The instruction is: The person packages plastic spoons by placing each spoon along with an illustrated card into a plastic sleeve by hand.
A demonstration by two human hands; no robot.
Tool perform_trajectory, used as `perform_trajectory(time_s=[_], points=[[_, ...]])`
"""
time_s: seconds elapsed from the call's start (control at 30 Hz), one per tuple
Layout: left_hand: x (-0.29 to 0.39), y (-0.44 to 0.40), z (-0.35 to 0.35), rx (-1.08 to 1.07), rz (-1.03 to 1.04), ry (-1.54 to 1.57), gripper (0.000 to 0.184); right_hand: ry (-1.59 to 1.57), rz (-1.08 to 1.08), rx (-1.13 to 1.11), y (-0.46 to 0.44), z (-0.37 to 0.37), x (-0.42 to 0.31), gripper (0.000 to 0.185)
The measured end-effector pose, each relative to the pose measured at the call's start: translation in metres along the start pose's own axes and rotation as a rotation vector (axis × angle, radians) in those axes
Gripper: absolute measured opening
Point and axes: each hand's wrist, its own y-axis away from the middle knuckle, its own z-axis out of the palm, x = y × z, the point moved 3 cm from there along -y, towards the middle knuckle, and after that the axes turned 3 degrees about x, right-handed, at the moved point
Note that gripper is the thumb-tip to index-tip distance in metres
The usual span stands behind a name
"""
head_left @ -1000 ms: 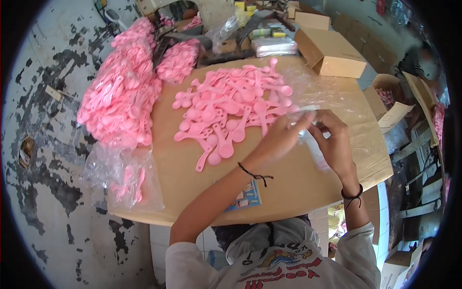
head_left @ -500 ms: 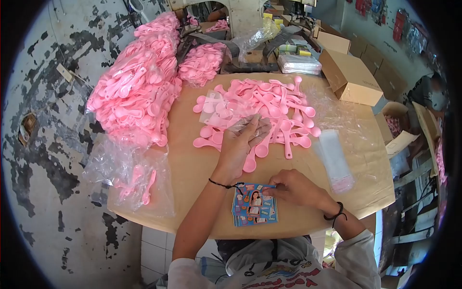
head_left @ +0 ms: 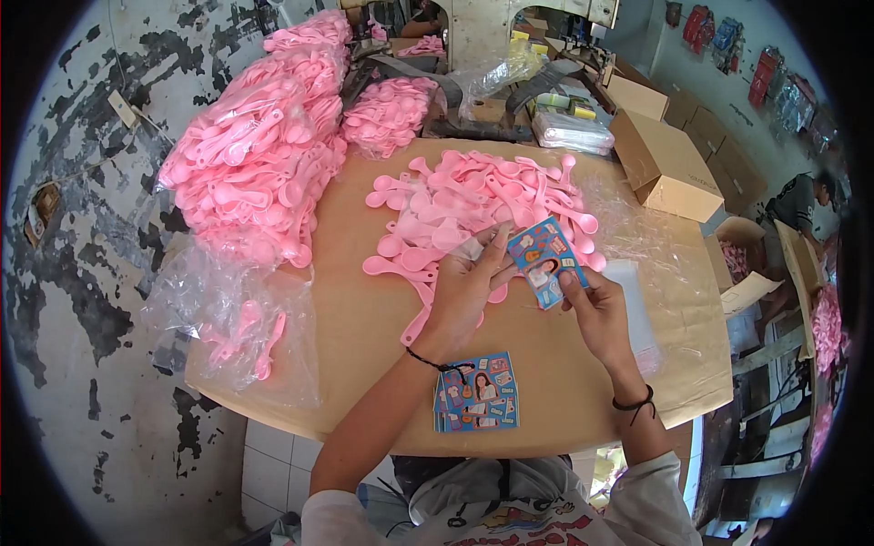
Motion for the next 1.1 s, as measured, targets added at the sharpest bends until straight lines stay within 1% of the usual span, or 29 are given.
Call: perform_trajectory(time_s=[0.03, 0.13, 0.2, 0.3, 0.37, 0.47, 0.57, 0.6, 0.67, 0.7, 0.77, 0.8, 0.87, 0.9, 0.97, 1.0, 1.07, 1.1], points=[[0.002, 0.001, 0.001, -0.003, 0.011, 0.029, 0.041, 0.014, 0.016, -0.003, 0.001, -0.001, 0.002, 0.026], [-0.002, -0.004, -0.01, -0.009, 0.01, -0.07, 0.038, 0.064, 0.038, -0.078, -0.003, -0.004, 0.005, 0.025], [-0.008, -0.003, -0.01, -0.021, -0.013, -0.2, 0.035, 0.106, 0.06, -0.134, -0.001, -0.009, 0.007, 0.024], [-0.012, 0.0, -0.006, -0.062, -0.104, -0.357, 0.032, 0.028, 0.094, -0.126, -0.003, -0.006, 0.008, 0.025], [-0.007, 0.004, -0.001, -0.061, -0.162, -0.464, 0.03, -0.028, 0.068, -0.106, -0.002, -0.003, 0.003, 0.026], [-0.023, 0.0, -0.003, -0.19, -0.067, -0.285, 0.037, -0.105, 0.034, -0.078, -0.002, 0.004, 0.002, 0.027], [-0.031, 0.008, 0.011, -0.349, 0.083, -0.466, 0.045, -0.204, 0.055, -0.068, 0.0, 0.011, 0.001, 0.026], [-0.03, 0.008, 0.012, -0.335, 0.076, -0.323, 0.045, -0.241, 0.069, -0.073, 0.001, 0.013, 0.001, 0.026], [-0.023, 0.005, 0.017, -0.296, 0.069, -0.038, 0.045, -0.083, 0.093, -0.117, 0.002, 0.008, 0.005, 0.026], [-0.018, 0.005, 0.016, -0.279, 0.027, 0.028, 0.042, -0.006, 0.106, -0.137, 0.003, 0.007, 0.007, 0.027], [-0.006, 0.007, 0.013, -0.249, -0.057, 0.162, 0.036, -0.21, 0.143, -0.15, 0.004, 0.015, 0.002, 0.027], [-0.005, 0.008, 0.014, -0.286, -0.035, 0.144, 0.036, -0.31, 0.157, -0.154, 0.003, 0.017, 0.0, 0.027], [-0.005, 0.015, 0.014, -0.351, 0.011, 0.113, 0.036, -0.24, 0.035, -0.199, 0.001, 0.017, 0.006, 0.028], [-0.005, 0.017, 0.013, -0.387, 0.05, -0.052, 0.036, -0.204, -0.027, -0.222, 0.0, 0.018, 0.006, 0.029], [-0.009, 0.018, 0.004, -0.453, 0.126, -0.382, 0.036, -0.241, 0.035, -0.241, -0.002, 0.017, 0.0, 0.029], [-0.01, 0.013, -0.006, -0.379, 0.132, -0.295, 0.036, -0.261, 0.065, -0.25, -0.005, 0.018, -0.003, 0.03], [-0.008, -0.001, -0.026, -0.227, 0.148, -0.121, 0.036, 0.091, 0.098, -0.277, -0.015, 0.007, 0.005, 0.031], [0.014, -0.002, -0.016, -0.211, 0.191, -0.091, 0.038, 0.269, 0.113, -0.289, -0.018, 0.001, 0.011, 0.032]])
